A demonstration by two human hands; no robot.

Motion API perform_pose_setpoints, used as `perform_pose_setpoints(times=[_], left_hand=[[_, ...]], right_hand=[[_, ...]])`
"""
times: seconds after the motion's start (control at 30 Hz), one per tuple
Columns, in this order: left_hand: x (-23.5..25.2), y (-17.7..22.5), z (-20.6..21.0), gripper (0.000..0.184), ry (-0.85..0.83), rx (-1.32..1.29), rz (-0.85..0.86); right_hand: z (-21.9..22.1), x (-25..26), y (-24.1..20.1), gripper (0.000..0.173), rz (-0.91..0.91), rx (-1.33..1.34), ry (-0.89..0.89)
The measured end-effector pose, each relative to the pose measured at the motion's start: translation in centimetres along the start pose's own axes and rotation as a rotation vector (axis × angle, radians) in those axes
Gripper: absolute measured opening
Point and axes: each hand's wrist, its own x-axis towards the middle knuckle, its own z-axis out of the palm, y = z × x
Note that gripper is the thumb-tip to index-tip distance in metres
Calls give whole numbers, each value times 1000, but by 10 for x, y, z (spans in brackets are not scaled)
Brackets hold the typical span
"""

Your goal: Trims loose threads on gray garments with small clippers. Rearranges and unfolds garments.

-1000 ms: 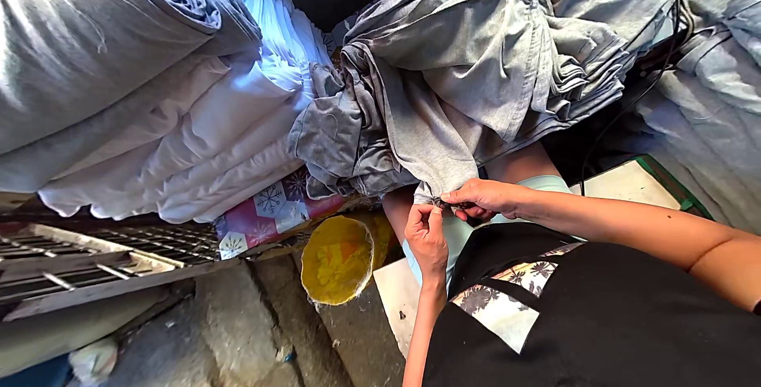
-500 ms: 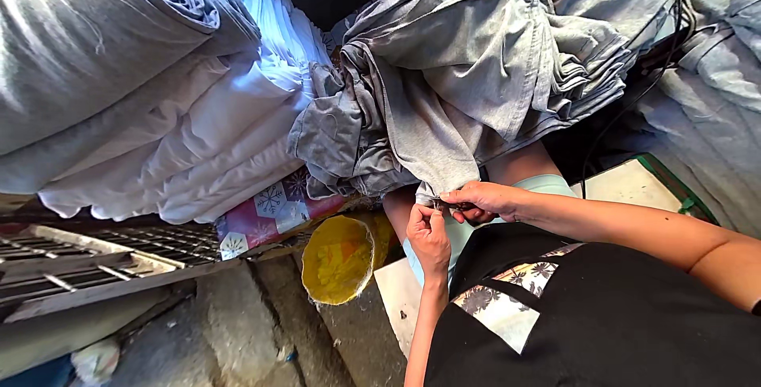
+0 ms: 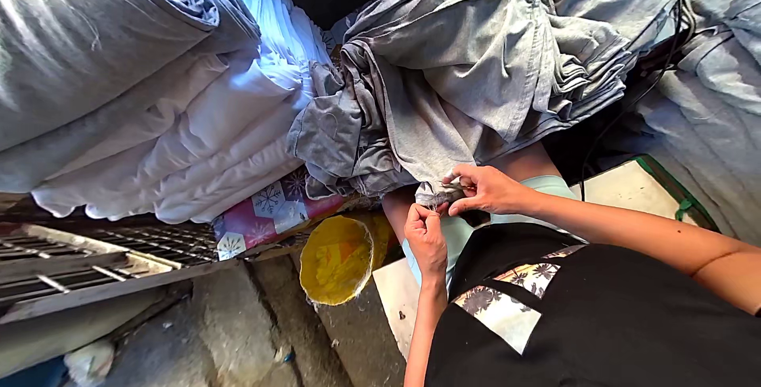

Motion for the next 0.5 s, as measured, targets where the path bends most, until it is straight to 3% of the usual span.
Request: perform_pose_setpoints(times=[0.1, 0.17, 0.23, 0.3, 0.37, 0.43, 0.5], left_hand=[[0, 9, -8, 24, -72, -57, -71], [3, 21, -30, 20, -112, 15, -92], [10, 28, -69, 14, 5, 350, -70], [19, 26, -111, 24, 247, 837, -128], [22, 27, -129, 39, 229, 1032, -250], [18, 29, -109, 33, 58, 850, -280], [10, 30, -69, 29, -142, 396, -373]], right_hand=[[5, 9, 12, 20, -98, -28, 69], [5, 9, 6, 18, -87, 5, 101], [4, 8, 2, 18, -47, 41, 114], [6, 8, 0, 20, -19, 90, 122], [9, 7, -4, 22, 2, 127, 126], [11, 8, -7, 22, 11, 139, 136], [14, 7, -9, 20, 5, 134, 143]])
